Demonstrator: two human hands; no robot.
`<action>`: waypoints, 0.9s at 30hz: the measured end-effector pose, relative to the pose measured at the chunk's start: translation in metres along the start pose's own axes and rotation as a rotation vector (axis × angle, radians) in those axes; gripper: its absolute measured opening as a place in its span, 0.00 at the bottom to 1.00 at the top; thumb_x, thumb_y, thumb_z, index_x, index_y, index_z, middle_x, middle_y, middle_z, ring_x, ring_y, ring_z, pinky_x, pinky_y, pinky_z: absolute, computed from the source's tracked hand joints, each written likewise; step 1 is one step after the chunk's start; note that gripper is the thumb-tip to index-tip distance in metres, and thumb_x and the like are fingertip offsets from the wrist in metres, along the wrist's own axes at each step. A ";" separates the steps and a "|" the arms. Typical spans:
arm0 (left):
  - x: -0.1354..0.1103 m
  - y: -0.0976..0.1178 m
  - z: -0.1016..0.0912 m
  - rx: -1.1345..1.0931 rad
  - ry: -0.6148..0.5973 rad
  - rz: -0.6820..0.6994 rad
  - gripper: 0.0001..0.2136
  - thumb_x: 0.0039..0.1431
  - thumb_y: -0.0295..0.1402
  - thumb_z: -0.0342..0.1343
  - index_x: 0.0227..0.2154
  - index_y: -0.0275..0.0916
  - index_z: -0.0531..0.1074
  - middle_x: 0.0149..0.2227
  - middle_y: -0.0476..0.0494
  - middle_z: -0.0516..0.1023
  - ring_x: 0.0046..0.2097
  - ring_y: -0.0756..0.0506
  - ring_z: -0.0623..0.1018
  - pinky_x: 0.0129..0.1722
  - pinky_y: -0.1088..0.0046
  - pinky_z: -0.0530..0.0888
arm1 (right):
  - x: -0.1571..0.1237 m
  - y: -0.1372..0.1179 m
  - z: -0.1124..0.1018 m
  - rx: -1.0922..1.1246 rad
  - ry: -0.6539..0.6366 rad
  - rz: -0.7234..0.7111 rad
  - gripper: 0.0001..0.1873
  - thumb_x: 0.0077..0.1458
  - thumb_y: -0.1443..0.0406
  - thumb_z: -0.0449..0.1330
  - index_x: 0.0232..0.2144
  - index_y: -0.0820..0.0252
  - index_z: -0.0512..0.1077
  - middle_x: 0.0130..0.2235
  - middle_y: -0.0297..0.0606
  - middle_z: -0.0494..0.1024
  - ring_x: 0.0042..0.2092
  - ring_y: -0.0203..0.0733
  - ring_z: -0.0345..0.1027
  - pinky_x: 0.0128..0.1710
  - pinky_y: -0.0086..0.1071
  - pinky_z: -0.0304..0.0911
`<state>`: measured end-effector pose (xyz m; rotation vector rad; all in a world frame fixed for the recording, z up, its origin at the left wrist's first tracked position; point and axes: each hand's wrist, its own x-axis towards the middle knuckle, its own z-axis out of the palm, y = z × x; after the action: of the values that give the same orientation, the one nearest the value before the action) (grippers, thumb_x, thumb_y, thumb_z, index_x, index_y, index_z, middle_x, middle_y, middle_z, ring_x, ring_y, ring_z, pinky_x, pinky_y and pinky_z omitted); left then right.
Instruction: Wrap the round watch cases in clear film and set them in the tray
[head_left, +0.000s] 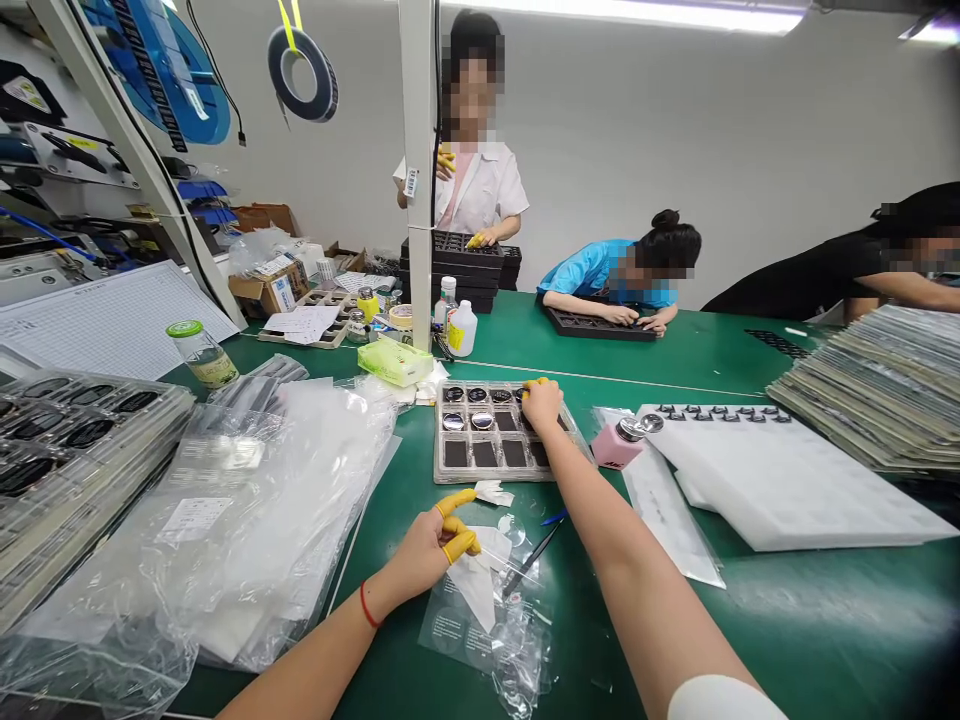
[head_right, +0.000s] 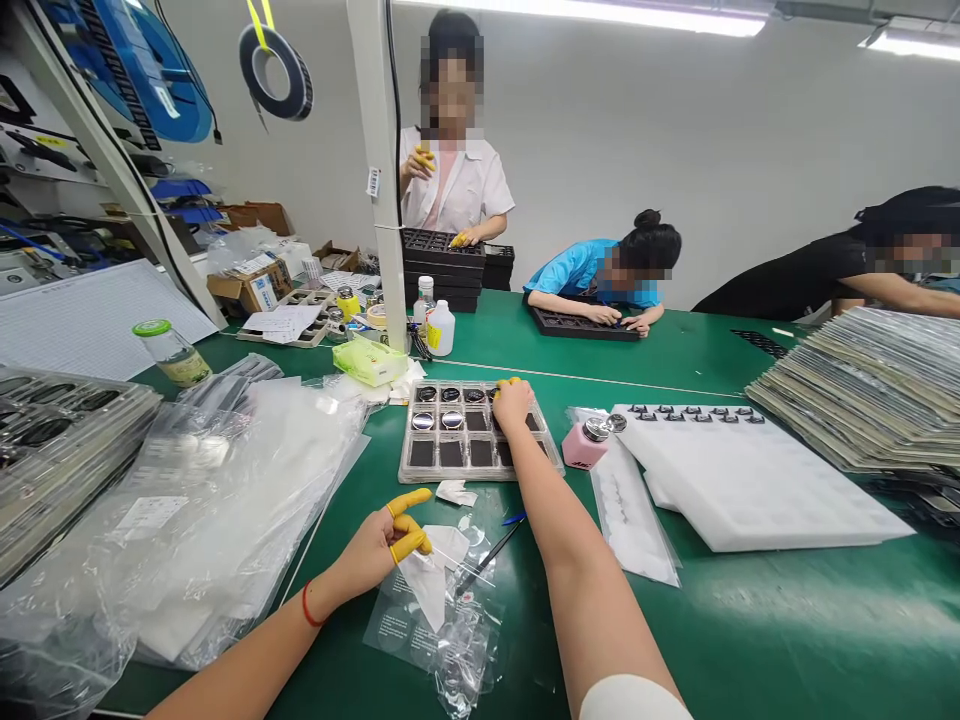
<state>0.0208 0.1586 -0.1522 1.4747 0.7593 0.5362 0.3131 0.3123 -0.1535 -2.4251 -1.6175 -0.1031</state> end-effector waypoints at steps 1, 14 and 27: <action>0.001 0.000 0.000 -0.002 0.003 -0.001 0.08 0.55 0.36 0.55 0.33 0.36 0.74 0.37 0.41 0.79 0.35 0.45 0.79 0.42 0.65 0.73 | 0.001 -0.005 0.000 0.002 -0.003 -0.035 0.20 0.61 0.62 0.47 0.50 0.59 0.71 0.51 0.49 0.67 0.54 0.52 0.53 0.51 0.41 0.49; 0.005 -0.009 -0.004 -0.087 0.030 0.002 0.13 0.55 0.39 0.55 0.39 0.35 0.72 0.40 0.38 0.78 0.35 0.46 0.79 0.43 0.66 0.73 | 0.016 -0.035 -0.008 0.087 -0.183 -0.140 0.19 0.56 0.64 0.53 0.50 0.58 0.70 0.54 0.48 0.66 0.57 0.53 0.53 0.54 0.46 0.50; 0.014 -0.019 -0.031 -0.728 0.249 -0.240 0.13 0.58 0.35 0.54 0.44 0.34 0.66 0.27 0.46 0.76 0.29 0.49 0.79 0.34 0.72 0.76 | -0.117 -0.018 -0.042 0.070 -0.108 -0.783 0.06 0.53 0.64 0.60 0.28 0.59 0.74 0.42 0.43 0.72 0.46 0.47 0.60 0.47 0.40 0.56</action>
<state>0.0051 0.1894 -0.1710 0.6420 0.8054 0.7224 0.2534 0.2039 -0.1312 -1.6355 -2.4704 -0.0387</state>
